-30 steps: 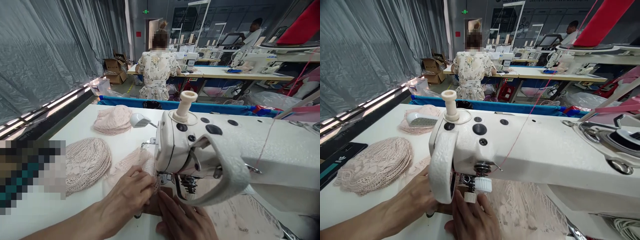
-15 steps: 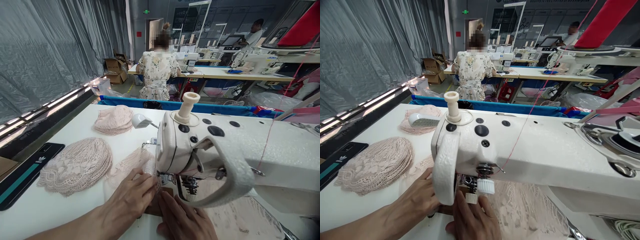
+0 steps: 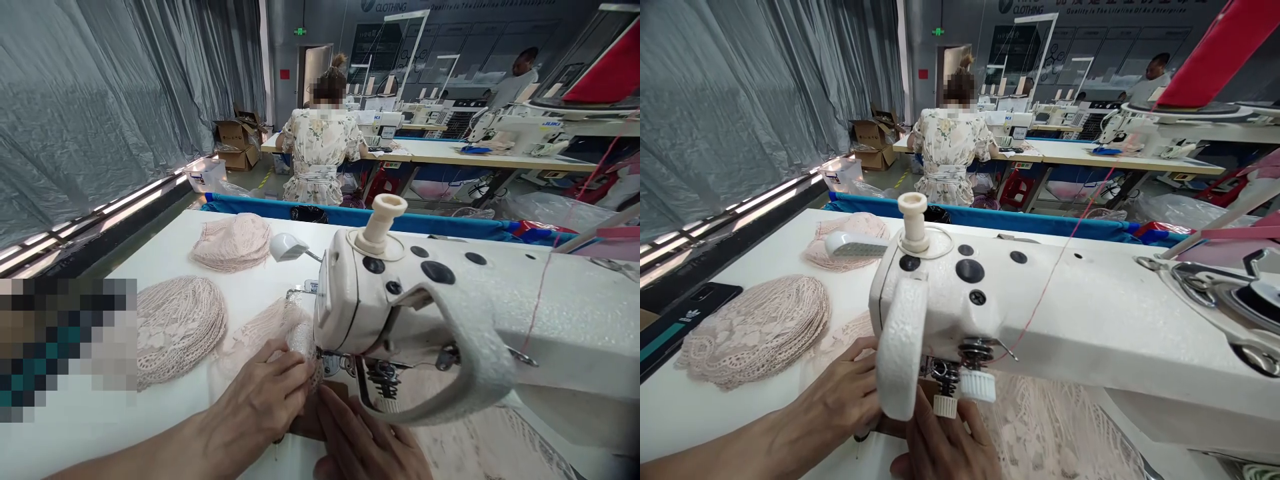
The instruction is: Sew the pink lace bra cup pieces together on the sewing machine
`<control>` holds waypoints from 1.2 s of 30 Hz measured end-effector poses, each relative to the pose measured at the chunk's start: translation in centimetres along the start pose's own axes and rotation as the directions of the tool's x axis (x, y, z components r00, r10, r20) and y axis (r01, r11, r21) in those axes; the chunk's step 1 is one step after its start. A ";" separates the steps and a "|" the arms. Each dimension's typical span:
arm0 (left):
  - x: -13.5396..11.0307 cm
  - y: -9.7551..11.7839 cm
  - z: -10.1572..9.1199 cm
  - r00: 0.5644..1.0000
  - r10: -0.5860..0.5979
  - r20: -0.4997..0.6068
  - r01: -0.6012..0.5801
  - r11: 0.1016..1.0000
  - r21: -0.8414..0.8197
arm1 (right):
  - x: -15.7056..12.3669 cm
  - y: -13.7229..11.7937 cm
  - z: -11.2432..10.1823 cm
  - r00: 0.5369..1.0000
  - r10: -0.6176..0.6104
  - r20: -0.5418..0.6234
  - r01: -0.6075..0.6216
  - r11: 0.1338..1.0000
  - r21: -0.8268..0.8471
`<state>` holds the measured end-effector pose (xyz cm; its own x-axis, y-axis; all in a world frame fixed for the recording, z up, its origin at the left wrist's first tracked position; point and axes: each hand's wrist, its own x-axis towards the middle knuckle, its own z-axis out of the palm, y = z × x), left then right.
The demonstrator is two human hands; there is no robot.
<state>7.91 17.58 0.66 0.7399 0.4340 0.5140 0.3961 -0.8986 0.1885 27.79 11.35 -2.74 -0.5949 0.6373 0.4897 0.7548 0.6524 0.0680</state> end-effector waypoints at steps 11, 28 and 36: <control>0.4 -2.4 -0.3 0.987 -0.114 0.115 0.113 0.993 0.015 | -0.2 0.6 0.6 0.998 -0.030 0.048 0.032 0.999 -0.042; -1.1 2.6 -3.1 0.946 -0.138 0.293 0.130 0.990 0.047 | 1.8 -0.3 -1.0 0.986 0.093 -0.138 -0.071 0.985 0.156; -0.8 1.4 -1.2 0.926 -0.211 0.314 0.182 0.976 0.120 | 1.0 1.1 -1.0 0.996 0.081 -0.037 -0.081 0.997 0.016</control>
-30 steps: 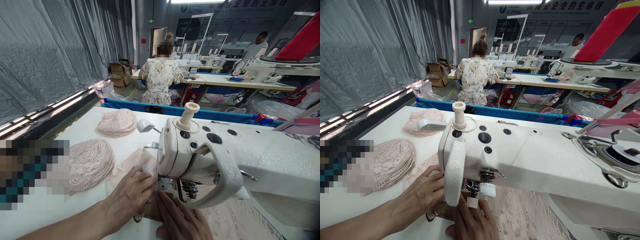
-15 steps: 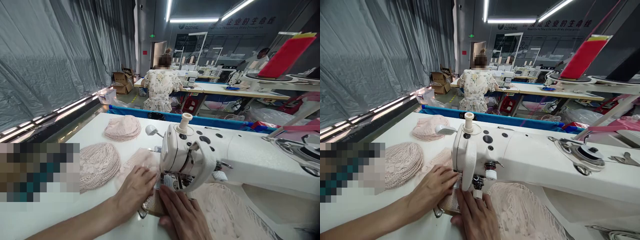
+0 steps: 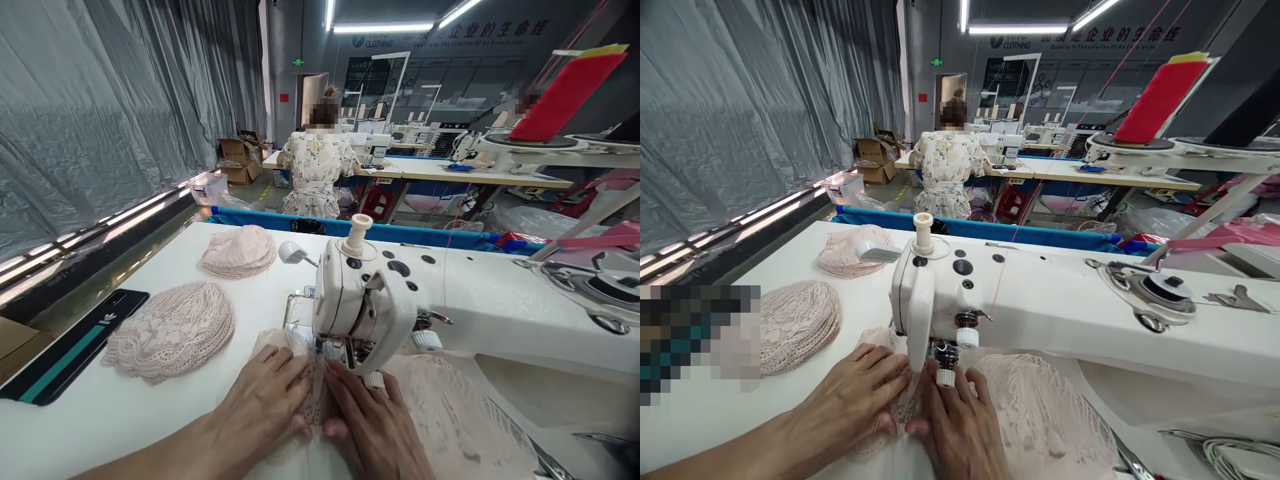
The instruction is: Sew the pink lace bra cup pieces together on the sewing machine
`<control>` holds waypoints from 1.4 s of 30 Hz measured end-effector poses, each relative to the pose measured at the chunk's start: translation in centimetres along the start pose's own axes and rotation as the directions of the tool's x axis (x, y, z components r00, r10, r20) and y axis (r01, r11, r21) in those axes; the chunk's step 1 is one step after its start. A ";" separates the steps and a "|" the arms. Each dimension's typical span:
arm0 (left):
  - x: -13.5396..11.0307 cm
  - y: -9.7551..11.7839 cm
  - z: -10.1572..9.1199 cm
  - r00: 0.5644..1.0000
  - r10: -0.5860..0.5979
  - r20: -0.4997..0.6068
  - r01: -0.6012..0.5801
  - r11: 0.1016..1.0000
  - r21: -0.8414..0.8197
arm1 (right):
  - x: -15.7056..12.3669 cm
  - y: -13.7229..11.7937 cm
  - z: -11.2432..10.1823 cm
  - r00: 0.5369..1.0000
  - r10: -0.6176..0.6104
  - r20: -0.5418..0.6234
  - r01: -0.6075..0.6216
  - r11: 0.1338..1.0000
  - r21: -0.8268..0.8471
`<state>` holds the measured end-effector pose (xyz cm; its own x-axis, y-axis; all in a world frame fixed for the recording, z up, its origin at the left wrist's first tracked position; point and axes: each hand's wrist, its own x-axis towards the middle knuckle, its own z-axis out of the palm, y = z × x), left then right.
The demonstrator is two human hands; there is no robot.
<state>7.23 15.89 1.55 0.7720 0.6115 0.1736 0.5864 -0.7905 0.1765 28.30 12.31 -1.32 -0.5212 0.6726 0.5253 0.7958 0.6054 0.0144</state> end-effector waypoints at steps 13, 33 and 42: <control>0.6 -0.1 0.9 0.999 -0.027 -0.032 0.028 0.998 0.061 | 1.0 0.2 0.1 0.998 0.033 -0.058 -0.032 0.999 0.020; -1.1 1.3 0.8 0.958 0.124 -0.259 -0.153 0.984 -0.094 | 0.7 -0.4 -1.3 0.996 -0.055 0.067 0.025 0.922 0.387; -1.0 1.3 0.9 0.973 0.121 -0.198 -0.137 0.988 -0.069 | 0.3 -0.4 -0.9 0.993 -0.086 0.075 0.048 0.911 0.409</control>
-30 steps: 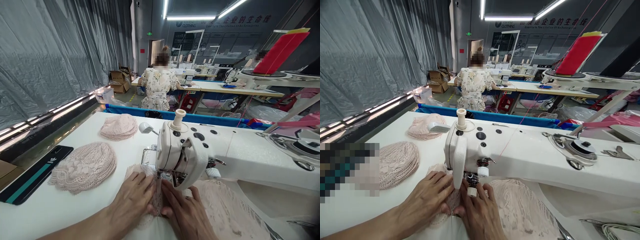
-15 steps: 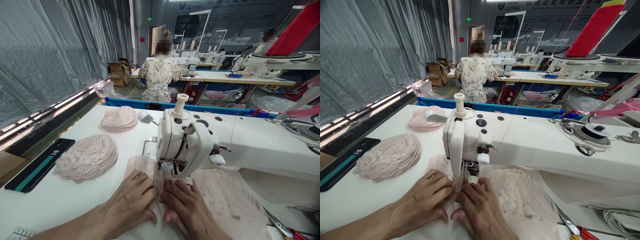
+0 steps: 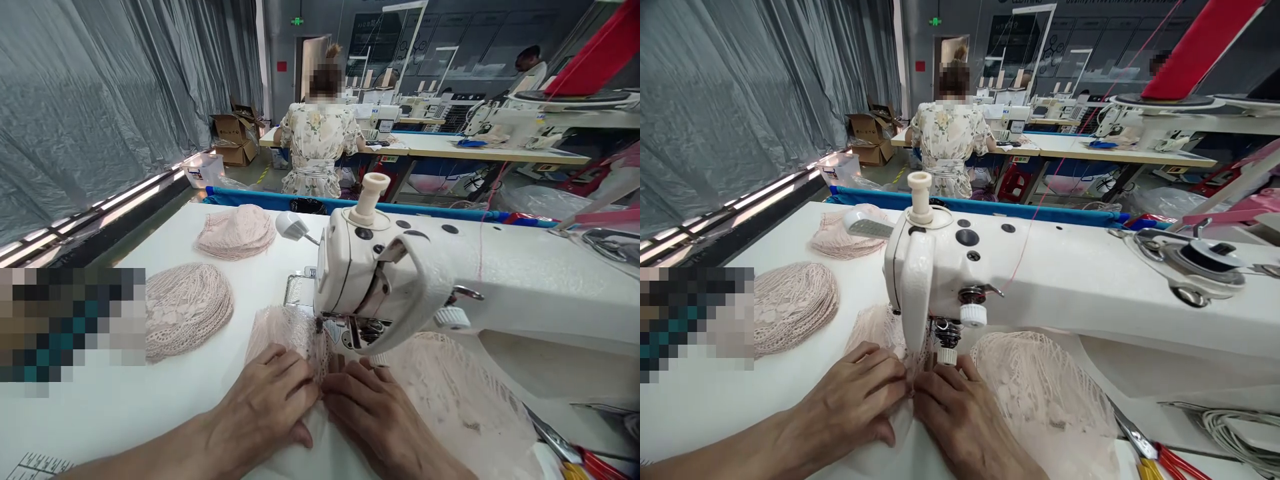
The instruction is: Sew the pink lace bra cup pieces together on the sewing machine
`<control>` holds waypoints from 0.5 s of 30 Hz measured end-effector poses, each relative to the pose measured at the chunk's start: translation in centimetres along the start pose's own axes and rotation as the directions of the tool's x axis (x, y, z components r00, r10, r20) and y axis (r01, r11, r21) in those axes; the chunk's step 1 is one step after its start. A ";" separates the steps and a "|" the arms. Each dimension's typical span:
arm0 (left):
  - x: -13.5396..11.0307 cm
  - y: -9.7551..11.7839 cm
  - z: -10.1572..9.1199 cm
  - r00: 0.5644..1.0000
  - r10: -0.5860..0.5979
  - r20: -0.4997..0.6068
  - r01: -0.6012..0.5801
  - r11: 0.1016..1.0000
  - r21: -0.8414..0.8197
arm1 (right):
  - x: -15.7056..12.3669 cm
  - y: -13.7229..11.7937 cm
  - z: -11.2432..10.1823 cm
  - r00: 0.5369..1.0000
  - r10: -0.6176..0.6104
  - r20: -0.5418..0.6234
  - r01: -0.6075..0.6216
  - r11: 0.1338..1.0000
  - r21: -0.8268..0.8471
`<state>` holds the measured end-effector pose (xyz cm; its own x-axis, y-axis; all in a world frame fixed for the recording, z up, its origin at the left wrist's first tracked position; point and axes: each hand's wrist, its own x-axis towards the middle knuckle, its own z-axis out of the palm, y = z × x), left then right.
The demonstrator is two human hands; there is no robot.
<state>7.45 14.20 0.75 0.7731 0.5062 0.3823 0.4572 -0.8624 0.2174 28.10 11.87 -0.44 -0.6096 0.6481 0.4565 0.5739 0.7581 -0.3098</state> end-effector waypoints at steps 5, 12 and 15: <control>0.0 0.3 -0.3 0.997 0.023 -0.071 -0.022 1.000 0.022 | 0.0 -0.1 0.1 1.000 0.004 -0.013 -0.003 0.997 0.083; 0.0 0.4 -0.2 0.995 0.054 -0.086 -0.054 0.999 0.000 | 0.0 0.0 -0.3 0.995 0.006 0.103 -0.013 0.998 0.061; 0.1 0.4 -0.4 0.994 0.038 -0.106 -0.034 0.999 0.034 | 0.0 0.1 -0.3 0.996 -0.002 0.093 -0.005 0.997 0.074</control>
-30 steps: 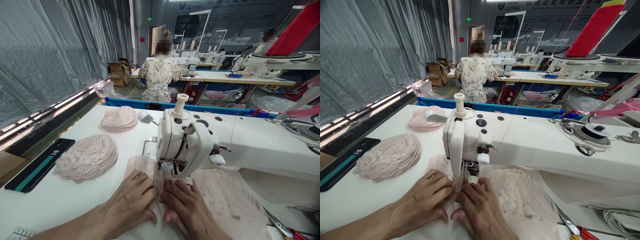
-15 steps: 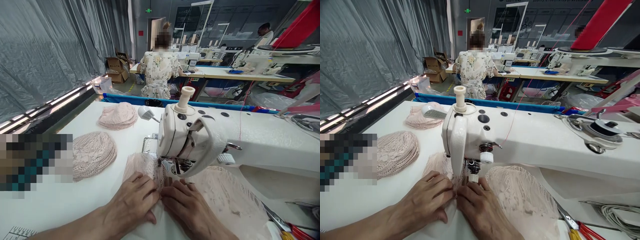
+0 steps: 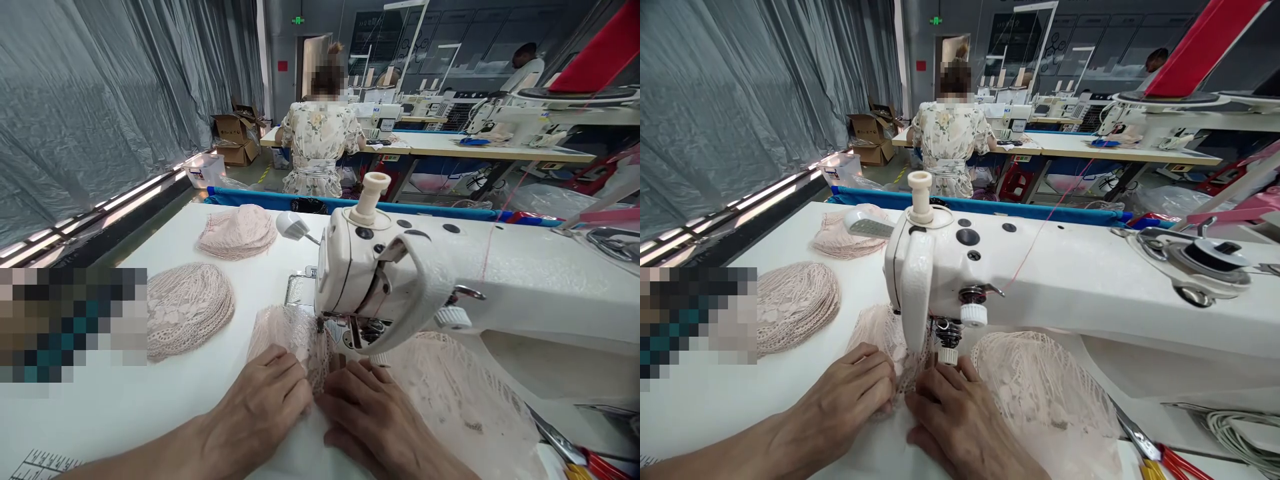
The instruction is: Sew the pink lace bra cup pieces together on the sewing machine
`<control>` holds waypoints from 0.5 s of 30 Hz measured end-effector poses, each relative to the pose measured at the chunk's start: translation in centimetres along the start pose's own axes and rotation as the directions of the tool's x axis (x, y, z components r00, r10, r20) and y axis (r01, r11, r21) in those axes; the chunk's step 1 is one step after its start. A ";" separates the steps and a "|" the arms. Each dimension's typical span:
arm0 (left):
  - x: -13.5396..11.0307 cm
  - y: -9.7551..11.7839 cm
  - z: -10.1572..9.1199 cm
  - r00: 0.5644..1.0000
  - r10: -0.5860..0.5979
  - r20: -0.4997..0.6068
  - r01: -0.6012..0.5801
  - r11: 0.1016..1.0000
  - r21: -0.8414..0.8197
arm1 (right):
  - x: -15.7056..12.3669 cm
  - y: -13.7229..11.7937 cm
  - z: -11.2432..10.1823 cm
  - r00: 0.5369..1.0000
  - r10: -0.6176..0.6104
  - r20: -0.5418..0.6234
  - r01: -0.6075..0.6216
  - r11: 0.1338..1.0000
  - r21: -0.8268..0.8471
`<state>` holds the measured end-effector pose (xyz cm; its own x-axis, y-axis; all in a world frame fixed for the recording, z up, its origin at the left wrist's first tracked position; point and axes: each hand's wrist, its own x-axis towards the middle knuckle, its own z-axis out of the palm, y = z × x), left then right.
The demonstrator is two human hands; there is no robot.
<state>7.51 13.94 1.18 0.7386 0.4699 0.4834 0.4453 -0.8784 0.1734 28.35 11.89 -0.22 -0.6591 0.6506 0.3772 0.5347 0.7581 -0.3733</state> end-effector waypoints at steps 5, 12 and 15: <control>0.3 -0.4 0.2 1.000 0.005 0.002 -0.005 0.999 0.043 | -0.1 0.1 0.3 0.999 -0.016 -0.038 0.016 1.000 0.013; 0.2 -0.2 0.0 0.999 0.050 -0.002 -0.050 0.998 0.046 | 0.0 0.2 0.6 0.981 -0.064 -0.183 0.061 0.998 -0.023; 0.2 -0.1 -0.2 1.000 0.027 -0.001 -0.027 0.999 0.019 | 0.2 0.1 0.2 0.986 -0.066 -0.151 0.060 0.997 -0.044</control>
<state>7.49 14.11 1.42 0.7497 0.4462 0.4887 0.4351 -0.8888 0.1440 28.19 12.05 -0.32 -0.6052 0.5986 0.5248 0.5171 0.7968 -0.3125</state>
